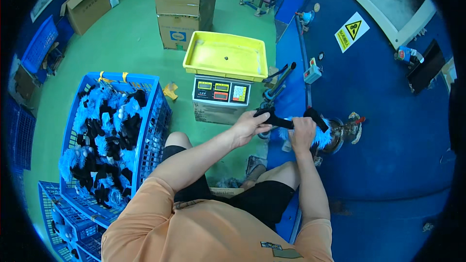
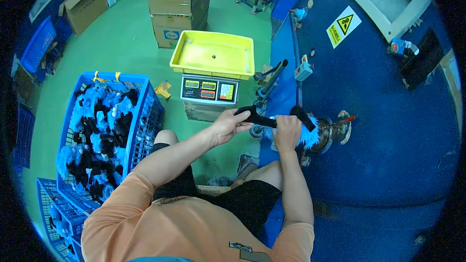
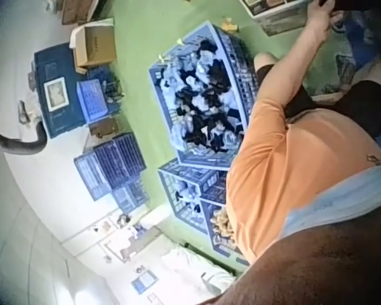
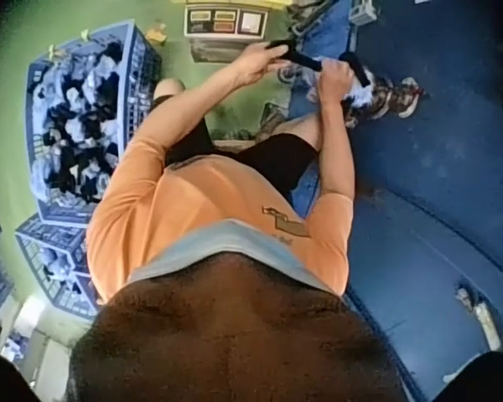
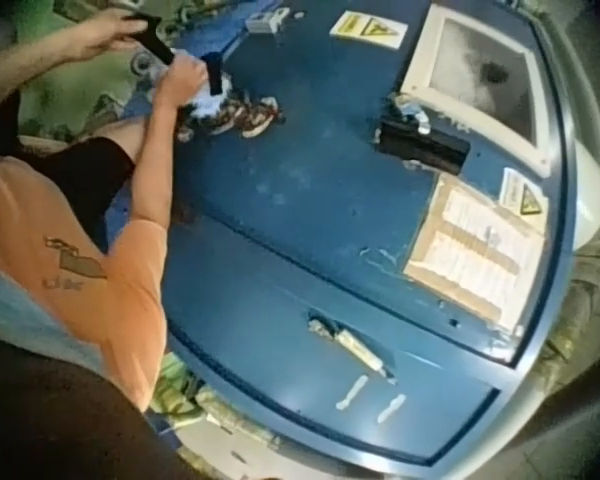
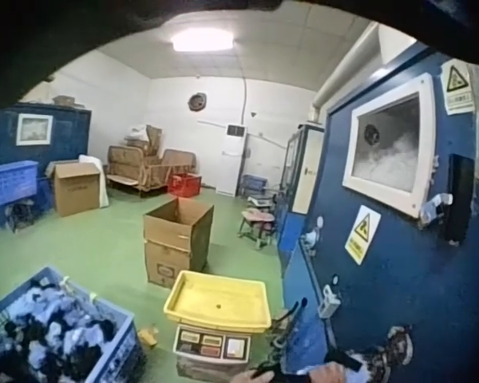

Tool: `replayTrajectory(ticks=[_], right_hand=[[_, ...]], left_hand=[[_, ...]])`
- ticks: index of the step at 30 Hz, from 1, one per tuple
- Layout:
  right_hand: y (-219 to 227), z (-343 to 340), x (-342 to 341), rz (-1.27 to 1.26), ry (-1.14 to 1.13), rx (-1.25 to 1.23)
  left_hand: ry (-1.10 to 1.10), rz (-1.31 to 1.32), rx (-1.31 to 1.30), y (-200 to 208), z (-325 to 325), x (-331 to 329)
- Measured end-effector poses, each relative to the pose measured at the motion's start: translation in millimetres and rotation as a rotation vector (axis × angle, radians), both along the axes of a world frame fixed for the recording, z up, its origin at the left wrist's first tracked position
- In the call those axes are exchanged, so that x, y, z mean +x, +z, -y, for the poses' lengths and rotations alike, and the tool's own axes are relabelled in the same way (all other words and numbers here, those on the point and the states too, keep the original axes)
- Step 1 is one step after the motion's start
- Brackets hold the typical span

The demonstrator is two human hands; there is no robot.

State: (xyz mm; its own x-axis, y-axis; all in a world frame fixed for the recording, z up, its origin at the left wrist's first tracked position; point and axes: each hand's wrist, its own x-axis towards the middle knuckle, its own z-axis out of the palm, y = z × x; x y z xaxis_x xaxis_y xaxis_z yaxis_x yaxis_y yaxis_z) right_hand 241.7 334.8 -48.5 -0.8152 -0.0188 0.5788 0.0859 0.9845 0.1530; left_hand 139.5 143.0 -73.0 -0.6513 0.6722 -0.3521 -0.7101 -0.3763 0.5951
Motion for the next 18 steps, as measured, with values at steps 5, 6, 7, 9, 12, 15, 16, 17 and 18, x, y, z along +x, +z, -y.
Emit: replayTrajectory(ticks=[5,6,7,9,12,15,16,17,18], right_hand=[[-10.6,29.2,-17.7,0.064,-0.017,-0.041],[-12.0,34.9,-20.4,0.064,-0.015,-0.046],[-12.3,38.4,-23.8,0.063,-0.012,-0.049],[-12.0,40.7,-28.1,0.060,-0.006,-0.057],[-9.8,33.2,-27.3,0.060,0.026,-0.030],[-6.4,28.0,-24.2,0.060,0.057,-0.001],[-4.5,27.2,-23.1,0.067,0.057,-0.005],[-2.6,26.4,-22.0,0.073,0.057,-0.007],[-0.9,25.2,-20.5,0.079,0.056,-0.010]], left_hand=[[-0.150,-0.087,-0.049,-10.5,8.7,-18.5],[-0.144,-0.133,-0.073,-13.1,11.4,-20.2],[-0.136,-0.180,-0.097,-14.8,12.9,-22.2],[-0.123,-0.274,-0.143,-18.6,17.0,-24.2],[-0.023,-0.213,-0.157,-21.9,29.2,-12.9],[0.075,-0.150,-0.170,-17.5,38.3,-3.5],[0.049,-0.140,-0.166,-13.1,40.1,-2.7],[0.024,-0.131,-0.160,-8.7,41.4,-2.3],[-0.003,-0.121,-0.154,-5.5,41.8,-1.7]])
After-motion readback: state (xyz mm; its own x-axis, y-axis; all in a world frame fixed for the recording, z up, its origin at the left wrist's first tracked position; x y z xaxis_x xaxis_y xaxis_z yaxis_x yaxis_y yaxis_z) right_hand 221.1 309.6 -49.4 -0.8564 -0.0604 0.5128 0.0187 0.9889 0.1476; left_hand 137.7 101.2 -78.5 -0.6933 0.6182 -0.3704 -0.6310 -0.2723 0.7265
